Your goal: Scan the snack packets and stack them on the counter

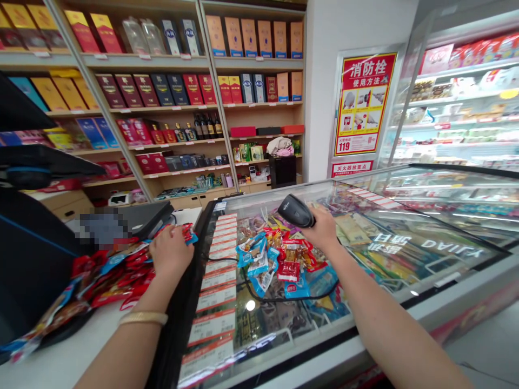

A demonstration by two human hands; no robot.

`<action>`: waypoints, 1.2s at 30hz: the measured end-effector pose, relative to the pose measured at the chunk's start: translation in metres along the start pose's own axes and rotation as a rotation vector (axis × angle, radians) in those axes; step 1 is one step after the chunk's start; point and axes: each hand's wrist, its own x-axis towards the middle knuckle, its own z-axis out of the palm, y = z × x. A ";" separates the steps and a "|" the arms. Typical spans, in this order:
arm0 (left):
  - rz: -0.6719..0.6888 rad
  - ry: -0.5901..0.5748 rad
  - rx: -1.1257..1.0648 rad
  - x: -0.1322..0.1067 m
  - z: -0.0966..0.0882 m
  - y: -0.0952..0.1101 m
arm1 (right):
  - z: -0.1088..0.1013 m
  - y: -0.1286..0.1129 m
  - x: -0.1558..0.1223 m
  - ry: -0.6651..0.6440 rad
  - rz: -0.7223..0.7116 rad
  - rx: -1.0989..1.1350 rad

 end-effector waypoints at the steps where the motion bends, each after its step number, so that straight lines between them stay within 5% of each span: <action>1: -0.033 -0.034 0.014 0.002 0.000 -0.009 | 0.000 -0.001 0.000 -0.001 -0.003 -0.001; 6: -0.191 -0.040 -0.168 0.007 0.001 -0.029 | -0.001 -0.004 -0.001 -0.034 -0.018 -0.007; 14: -0.490 0.373 -0.917 0.012 -0.013 -0.014 | -0.002 -0.008 -0.002 -0.108 -0.053 0.016; 18: -0.614 0.217 -1.342 0.010 -0.019 0.006 | -0.003 -0.014 -0.003 -0.127 -0.097 0.038; 24: -0.512 -0.013 -1.438 -0.005 -0.017 0.034 | -0.004 -0.030 -0.007 -0.248 -0.245 0.093; 36: -0.589 0.073 -1.492 -0.016 0.006 0.065 | -0.001 -0.060 -0.015 -0.466 -0.218 0.097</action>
